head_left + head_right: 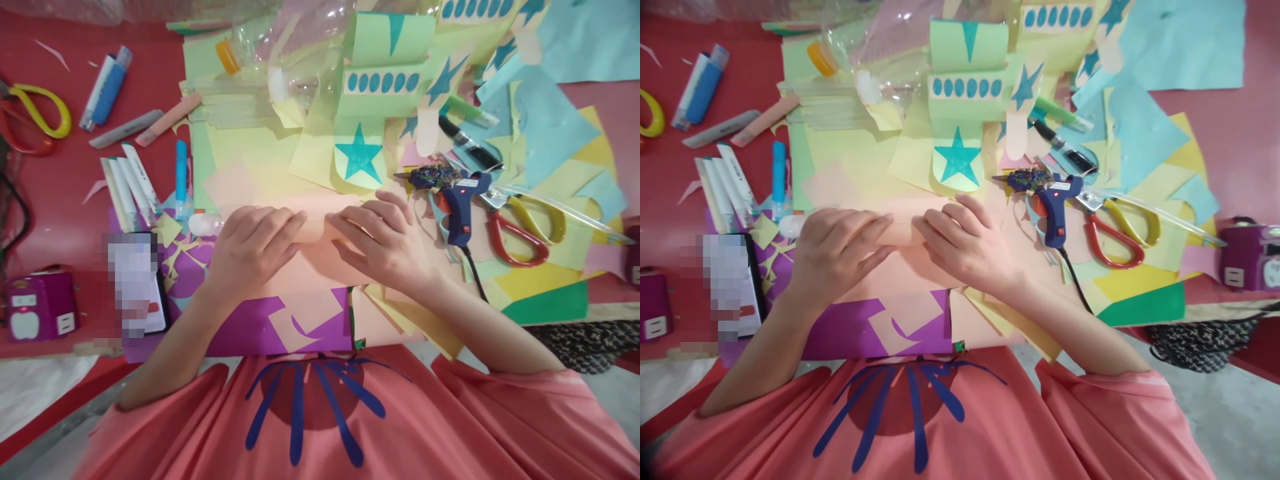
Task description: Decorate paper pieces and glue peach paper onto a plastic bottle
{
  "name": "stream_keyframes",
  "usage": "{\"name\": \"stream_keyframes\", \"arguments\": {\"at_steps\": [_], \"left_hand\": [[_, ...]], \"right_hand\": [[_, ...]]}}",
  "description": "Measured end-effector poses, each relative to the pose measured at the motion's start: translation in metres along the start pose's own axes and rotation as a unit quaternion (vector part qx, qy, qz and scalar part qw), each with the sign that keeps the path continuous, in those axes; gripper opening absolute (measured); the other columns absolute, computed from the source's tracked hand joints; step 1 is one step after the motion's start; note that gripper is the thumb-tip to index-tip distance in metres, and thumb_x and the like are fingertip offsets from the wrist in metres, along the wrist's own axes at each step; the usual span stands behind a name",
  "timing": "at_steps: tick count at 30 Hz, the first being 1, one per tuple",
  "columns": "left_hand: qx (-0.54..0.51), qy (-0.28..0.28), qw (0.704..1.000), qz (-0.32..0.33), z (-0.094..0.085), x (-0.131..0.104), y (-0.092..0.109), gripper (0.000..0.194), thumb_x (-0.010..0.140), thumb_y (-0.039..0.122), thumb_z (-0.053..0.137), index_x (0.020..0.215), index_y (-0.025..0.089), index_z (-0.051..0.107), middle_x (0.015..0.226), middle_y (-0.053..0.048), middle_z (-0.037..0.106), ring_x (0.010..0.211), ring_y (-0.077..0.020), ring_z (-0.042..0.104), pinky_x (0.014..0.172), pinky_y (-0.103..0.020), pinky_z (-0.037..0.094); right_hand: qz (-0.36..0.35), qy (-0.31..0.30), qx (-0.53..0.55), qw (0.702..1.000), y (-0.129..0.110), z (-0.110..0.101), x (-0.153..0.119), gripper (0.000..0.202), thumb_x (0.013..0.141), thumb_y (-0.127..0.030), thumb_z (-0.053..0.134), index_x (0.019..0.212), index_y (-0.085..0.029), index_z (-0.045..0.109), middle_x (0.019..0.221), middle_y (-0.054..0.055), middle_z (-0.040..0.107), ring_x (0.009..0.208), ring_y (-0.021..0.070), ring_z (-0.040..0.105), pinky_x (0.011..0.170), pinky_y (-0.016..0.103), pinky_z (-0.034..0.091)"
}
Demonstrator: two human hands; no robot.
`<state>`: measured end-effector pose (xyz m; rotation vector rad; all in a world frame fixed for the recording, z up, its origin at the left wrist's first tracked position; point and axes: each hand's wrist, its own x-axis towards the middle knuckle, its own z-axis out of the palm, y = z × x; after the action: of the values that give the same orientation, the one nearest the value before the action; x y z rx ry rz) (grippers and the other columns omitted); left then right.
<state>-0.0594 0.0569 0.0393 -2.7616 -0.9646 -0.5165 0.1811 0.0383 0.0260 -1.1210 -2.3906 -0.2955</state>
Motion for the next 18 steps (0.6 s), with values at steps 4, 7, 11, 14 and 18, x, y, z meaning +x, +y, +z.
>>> {"name": "stream_keyframes", "arguments": {"at_steps": [4, 7, 11, 14, 18], "left_hand": [[0.041, 0.043, 0.998, 0.005, -0.004, -0.007, -0.005, 0.034, 0.093, 0.027, 0.062, 0.126, 0.021, 0.056, 0.102, -0.004, 0.073, 0.093, -0.0197, 0.067, 0.087, -0.033, 0.048], [0.08, 0.062, 0.995, 0.009, -0.006, -0.009, -0.004, 0.026, 0.092, 0.029, 0.064, 0.117, 0.022, 0.06, 0.095, -0.002, 0.073, 0.085, -0.0176, 0.067, 0.084, -0.032, 0.048], [0.07, 0.074, 0.995, -0.005, -0.003, -0.011, -0.003, 0.033, 0.089, 0.028, 0.067, 0.12, 0.022, 0.061, 0.093, -0.003, 0.072, 0.082, -0.0199, 0.065, 0.085, -0.035, 0.046], [0.057, 0.086, 0.995, -0.011, 0.001, -0.014, -0.004, 0.047, 0.085, 0.029, 0.071, 0.13, 0.022, 0.057, 0.096, -0.005, 0.071, 0.085, -0.0226, 0.063, 0.087, -0.037, 0.046], [0.058, 0.095, 0.994, -0.013, 0.004, -0.016, -0.007, 0.05, 0.084, 0.032, 0.071, 0.131, 0.024, 0.056, 0.098, -0.005, 0.071, 0.086, -0.0236, 0.063, 0.089, -0.038, 0.046]], "right_hand": [[0.019, -0.013, 0.0, 1.0, 0.0, -0.015, -0.01, 0.03, 0.091, -0.026, 0.056, 0.121, -0.023, 0.056, 0.104, 0.006, 0.069, 0.099, 0.0207, 0.059, 0.095, 0.039, 0.049], [0.076, -0.021, -0.008, 0.997, 0.009, -0.033, -0.029, 0.038, 0.088, -0.03, 0.063, 0.123, -0.02, 0.052, 0.104, 0.009, 0.069, 0.099, 0.0213, 0.064, 0.086, 0.036, 0.053], [0.252, 0.032, -0.075, 0.964, 0.05, -0.057, -0.081, 0.014, 0.088, -0.032, 0.056, 0.1, -0.025, 0.06, 0.091, 0.008, 0.07, 0.087, 0.0226, 0.067, 0.08, 0.039, 0.053], [0.476, -0.09, -0.109, 0.868, 0.082, -0.071, -0.124, 0.026, 0.079, -0.041, 0.05, 0.093, -0.024, 0.062, 0.093, 0.013, 0.068, 0.092, 0.0297, 0.064, 0.083, 0.049, 0.051], [0.561, -0.154, -0.138, 0.802, 0.097, -0.074, -0.154, 0.041, 0.068, -0.041, 0.05, 0.103, -0.023, 0.062, 0.107, 0.016, 0.063, 0.107, 0.034, 0.056, 0.093, 0.053, 0.047]]}}
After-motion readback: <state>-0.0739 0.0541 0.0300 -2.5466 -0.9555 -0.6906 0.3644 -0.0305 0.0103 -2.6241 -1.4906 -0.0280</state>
